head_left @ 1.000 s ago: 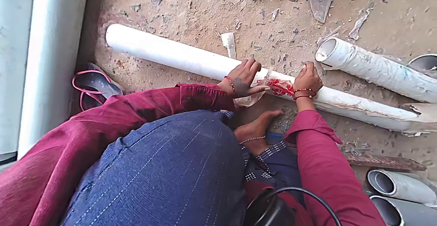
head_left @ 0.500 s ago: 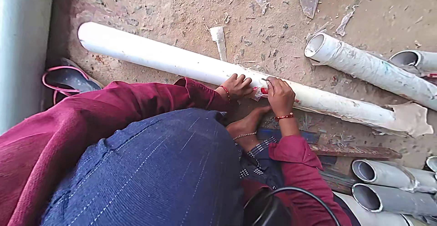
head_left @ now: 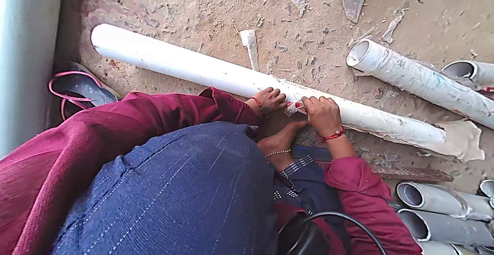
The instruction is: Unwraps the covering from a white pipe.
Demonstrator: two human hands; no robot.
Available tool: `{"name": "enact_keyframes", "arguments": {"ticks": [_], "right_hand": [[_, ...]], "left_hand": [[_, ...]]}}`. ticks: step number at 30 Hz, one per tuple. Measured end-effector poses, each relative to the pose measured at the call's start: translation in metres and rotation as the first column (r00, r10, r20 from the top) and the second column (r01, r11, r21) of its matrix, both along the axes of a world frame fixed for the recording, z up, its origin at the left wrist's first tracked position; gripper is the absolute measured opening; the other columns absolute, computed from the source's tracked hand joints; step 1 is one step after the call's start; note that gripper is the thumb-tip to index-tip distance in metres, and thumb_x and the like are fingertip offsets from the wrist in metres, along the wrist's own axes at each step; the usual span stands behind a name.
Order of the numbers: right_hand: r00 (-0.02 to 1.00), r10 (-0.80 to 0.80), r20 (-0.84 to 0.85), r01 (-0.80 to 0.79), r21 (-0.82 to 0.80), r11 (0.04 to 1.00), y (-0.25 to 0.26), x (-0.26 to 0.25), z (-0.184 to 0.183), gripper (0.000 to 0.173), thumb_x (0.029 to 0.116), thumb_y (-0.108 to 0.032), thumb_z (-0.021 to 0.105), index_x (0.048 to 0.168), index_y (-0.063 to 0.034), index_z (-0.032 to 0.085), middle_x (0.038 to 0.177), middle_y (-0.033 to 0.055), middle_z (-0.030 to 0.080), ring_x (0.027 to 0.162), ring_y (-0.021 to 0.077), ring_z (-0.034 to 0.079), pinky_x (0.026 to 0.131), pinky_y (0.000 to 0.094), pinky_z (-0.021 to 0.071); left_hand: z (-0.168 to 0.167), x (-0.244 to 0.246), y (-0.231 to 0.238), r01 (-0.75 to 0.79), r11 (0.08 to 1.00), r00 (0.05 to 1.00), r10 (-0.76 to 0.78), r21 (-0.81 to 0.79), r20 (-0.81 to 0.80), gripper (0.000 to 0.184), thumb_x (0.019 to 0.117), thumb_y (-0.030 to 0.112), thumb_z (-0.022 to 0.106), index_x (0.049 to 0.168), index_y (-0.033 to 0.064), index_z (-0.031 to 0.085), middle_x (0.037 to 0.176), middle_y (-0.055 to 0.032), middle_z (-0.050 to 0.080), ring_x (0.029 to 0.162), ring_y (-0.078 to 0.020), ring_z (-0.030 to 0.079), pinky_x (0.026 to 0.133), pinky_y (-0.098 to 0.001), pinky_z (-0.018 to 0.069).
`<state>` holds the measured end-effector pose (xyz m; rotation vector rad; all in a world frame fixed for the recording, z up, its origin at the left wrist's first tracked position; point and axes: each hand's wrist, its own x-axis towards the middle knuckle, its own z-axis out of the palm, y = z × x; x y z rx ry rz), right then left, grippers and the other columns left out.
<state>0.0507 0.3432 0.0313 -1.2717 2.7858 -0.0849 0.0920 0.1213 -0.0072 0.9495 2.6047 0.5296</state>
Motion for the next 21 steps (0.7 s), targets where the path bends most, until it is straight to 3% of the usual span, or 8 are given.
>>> {"name": "enact_keyframes", "arguments": {"ticks": [5,9,11,14,15,17,19,21], "right_hand": [[0.999,-0.046,-0.006,0.046,0.125,0.991,0.030,0.003,0.011,0.015,0.0825,0.012,0.068,0.095,0.0055,0.072,0.071,0.0210,0.065,0.061,0.0401,0.065,0.054,0.0490,0.0473],[0.907,-0.420,0.008,0.404,0.259,0.877,0.049,0.001,0.021,0.015,0.0997,0.003,0.055,0.107,0.0094,0.067,0.089,0.0292,0.070,0.082,0.0488,0.070,0.070,0.0594,0.0510],[0.794,-0.607,0.010,0.600,0.145,0.787,0.064,-0.004,0.019,0.027,0.1065,-0.009,0.049,0.116,0.0084,0.066,0.101,0.0325,0.070,0.092,0.0529,0.070,0.076,0.0654,0.0513],[0.632,-0.764,0.130,0.773,-0.026,0.634,0.070,-0.012,0.008,0.032,0.1090,-0.014,0.046,0.126,0.0062,0.064,0.126,0.0295,0.067,0.112,0.0491,0.067,0.091,0.0655,0.0501],[0.605,-0.776,0.175,0.794,-0.072,0.603,0.069,-0.015,0.002,0.033,0.1094,-0.013,0.045,0.130,0.0063,0.063,0.133,0.0282,0.064,0.118,0.0472,0.065,0.097,0.0635,0.0490],[0.573,-0.784,0.237,0.818,-0.112,0.564,0.060,-0.019,-0.004,0.036,0.1101,-0.014,0.042,0.134,0.0059,0.060,0.140,0.0267,0.061,0.125,0.0456,0.061,0.104,0.0602,0.0455],[0.537,-0.806,0.249,0.844,-0.146,0.517,0.050,-0.022,-0.003,0.036,0.1106,-0.016,0.043,0.135,0.0037,0.061,0.132,0.0280,0.065,0.122,0.0462,0.063,0.102,0.0596,0.0465],[0.490,-0.834,0.251,0.871,-0.159,0.464,0.046,-0.022,-0.001,0.035,0.1109,-0.017,0.043,0.132,0.0026,0.062,0.123,0.0280,0.068,0.115,0.0449,0.066,0.097,0.0591,0.0484]], "left_hand": [[0.017,-0.008,0.003,0.009,0.995,0.990,0.005,-0.100,0.140,0.038,0.1020,-0.005,0.049,0.135,0.0062,0.065,0.118,-0.0174,0.068,0.107,-0.0380,0.065,0.091,-0.0486,0.0509],[0.023,-0.035,-0.011,0.022,1.000,0.999,-0.021,-0.015,0.046,0.034,0.0995,-0.009,0.051,0.128,0.0004,0.067,0.110,-0.0240,0.067,0.101,-0.0469,0.064,0.083,-0.0557,0.0513],[0.032,-0.064,-0.017,-0.033,0.999,0.999,0.034,-0.023,0.033,0.031,0.0956,-0.012,0.056,0.122,-0.0008,0.069,0.113,-0.0258,0.067,0.107,-0.0500,0.063,0.088,-0.0594,0.0509],[0.050,-0.117,-0.021,-0.103,0.993,0.953,0.116,-0.061,0.279,0.032,0.0853,-0.013,0.068,0.117,-0.0078,0.068,0.134,-0.0302,0.054,0.128,-0.0528,0.048,0.103,-0.0646,0.0424],[0.062,-0.119,-0.016,-0.158,0.986,0.929,0.168,-0.058,0.329,0.026,0.0909,-0.008,0.067,0.117,-0.0114,0.066,0.137,-0.0301,0.053,0.131,-0.0493,0.048,0.106,-0.0607,0.0419],[0.127,-0.083,0.015,-0.440,0.885,0.782,0.459,-0.148,0.422,0.028,0.1029,0.004,0.056,0.124,-0.0140,0.059,0.139,-0.0273,0.057,0.132,-0.0348,0.056,0.111,-0.0417,0.0419],[0.187,-0.064,0.045,-0.684,0.676,0.497,0.706,-0.273,0.505,0.040,0.1083,0.014,0.051,0.139,-0.0106,0.049,0.147,-0.0247,0.053,0.138,-0.0293,0.053,0.115,-0.0361,0.0378],[0.192,-0.060,0.049,-0.725,0.627,0.429,0.734,-0.285,0.526,0.047,0.1082,0.021,0.054,0.142,-0.0099,0.047,0.148,-0.0250,0.052,0.138,-0.0293,0.052,0.116,-0.0355,0.0368]]}}
